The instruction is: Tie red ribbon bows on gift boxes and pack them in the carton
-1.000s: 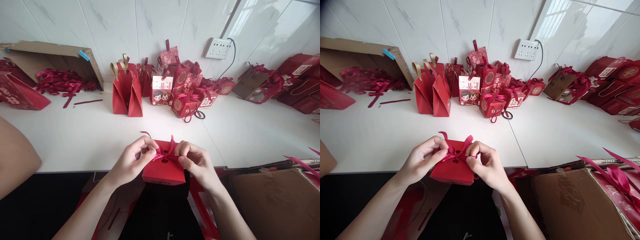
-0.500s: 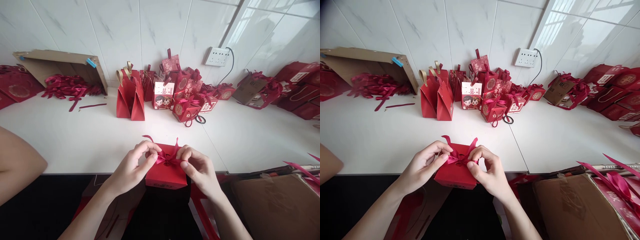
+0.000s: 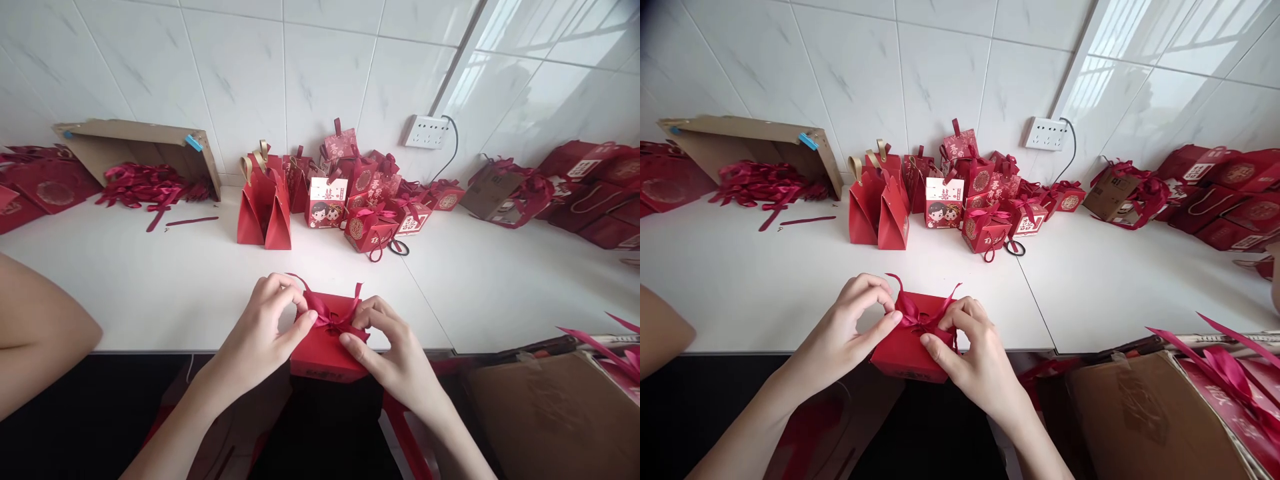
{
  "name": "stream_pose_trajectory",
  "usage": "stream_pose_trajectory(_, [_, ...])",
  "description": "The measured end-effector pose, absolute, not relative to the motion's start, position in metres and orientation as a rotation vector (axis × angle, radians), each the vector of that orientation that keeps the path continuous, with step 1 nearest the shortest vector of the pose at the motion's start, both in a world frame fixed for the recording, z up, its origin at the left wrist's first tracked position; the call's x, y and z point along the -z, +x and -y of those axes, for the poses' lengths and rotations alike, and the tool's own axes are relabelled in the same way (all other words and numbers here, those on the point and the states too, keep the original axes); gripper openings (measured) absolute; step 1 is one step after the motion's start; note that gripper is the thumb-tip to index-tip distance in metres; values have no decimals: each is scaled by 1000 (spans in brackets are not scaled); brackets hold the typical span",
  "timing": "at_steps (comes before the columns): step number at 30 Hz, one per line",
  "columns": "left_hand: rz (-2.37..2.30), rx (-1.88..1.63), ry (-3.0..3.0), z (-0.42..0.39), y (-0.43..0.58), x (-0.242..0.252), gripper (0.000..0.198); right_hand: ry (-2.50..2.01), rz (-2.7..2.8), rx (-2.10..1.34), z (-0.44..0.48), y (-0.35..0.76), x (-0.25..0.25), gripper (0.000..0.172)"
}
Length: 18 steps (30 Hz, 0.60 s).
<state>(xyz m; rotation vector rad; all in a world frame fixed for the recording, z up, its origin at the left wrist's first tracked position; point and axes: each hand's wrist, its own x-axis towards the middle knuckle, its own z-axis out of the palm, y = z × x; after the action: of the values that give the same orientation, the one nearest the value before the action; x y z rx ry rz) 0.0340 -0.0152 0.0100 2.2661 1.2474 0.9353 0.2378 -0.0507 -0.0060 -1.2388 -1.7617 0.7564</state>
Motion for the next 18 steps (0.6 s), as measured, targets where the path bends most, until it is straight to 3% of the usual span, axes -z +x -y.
stream_pose_trajectory(8, [-1224, -843, 2274, 20, 31, -14, 11, -1242, 1679, -887, 47, 237, 5, 22])
stream_pose_trajectory(18, [-1050, -742, 1890, 19, 35, -6, 27, -1151, 1539, -1105, 43, 239, 7, 29])
